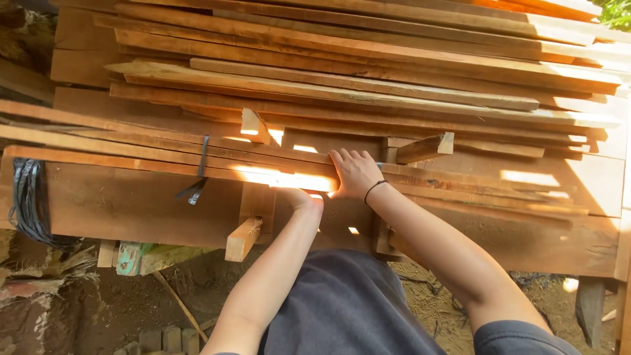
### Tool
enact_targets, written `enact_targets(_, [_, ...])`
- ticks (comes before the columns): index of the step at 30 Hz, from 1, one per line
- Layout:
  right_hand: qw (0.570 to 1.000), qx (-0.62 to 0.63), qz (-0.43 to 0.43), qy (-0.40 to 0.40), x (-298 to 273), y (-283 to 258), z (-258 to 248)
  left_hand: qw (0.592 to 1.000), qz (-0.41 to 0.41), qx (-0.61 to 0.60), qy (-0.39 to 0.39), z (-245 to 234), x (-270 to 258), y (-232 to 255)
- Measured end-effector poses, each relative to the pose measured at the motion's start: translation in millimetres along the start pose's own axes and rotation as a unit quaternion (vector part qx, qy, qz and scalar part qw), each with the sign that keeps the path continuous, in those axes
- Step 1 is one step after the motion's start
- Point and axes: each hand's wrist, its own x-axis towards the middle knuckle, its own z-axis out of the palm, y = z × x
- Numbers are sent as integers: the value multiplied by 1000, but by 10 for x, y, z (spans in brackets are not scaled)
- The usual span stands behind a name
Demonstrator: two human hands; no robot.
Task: Organizing and bundling wooden slats using cable ties on a wooden jig.
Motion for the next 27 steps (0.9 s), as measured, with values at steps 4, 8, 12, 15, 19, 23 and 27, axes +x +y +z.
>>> enact_targets(4, [1000, 1, -14, 2, 70, 22, -50, 1000, 4, 27, 11, 170, 104, -1])
enact_targets(8, [999, 4, -26, -17, 146, 26, 66, 998, 10, 50, 47, 163, 234, -37])
enact_targets(12, [996, 26, -54, 60, 135, 24, 112, 980, 123, 148, 42, -35, 435, -178])
enact_targets(15, [995, 29, -57, 78, 128, 61, 166, 975, 148, 157, 48, -51, 521, -215])
enact_targets(19, [991, 84, -62, 89, 227, 152, 251, 982, 77, 154, 73, -347, 1045, -255])
enact_targets(23, [953, 280, 97, -61, 512, 386, 135, 983, 71, 164, 49, -135, 631, -169])
enact_targets(27, [898, 292, 193, -268, 613, 487, -26, 979, 48, 198, 28, 430, -512, 107])
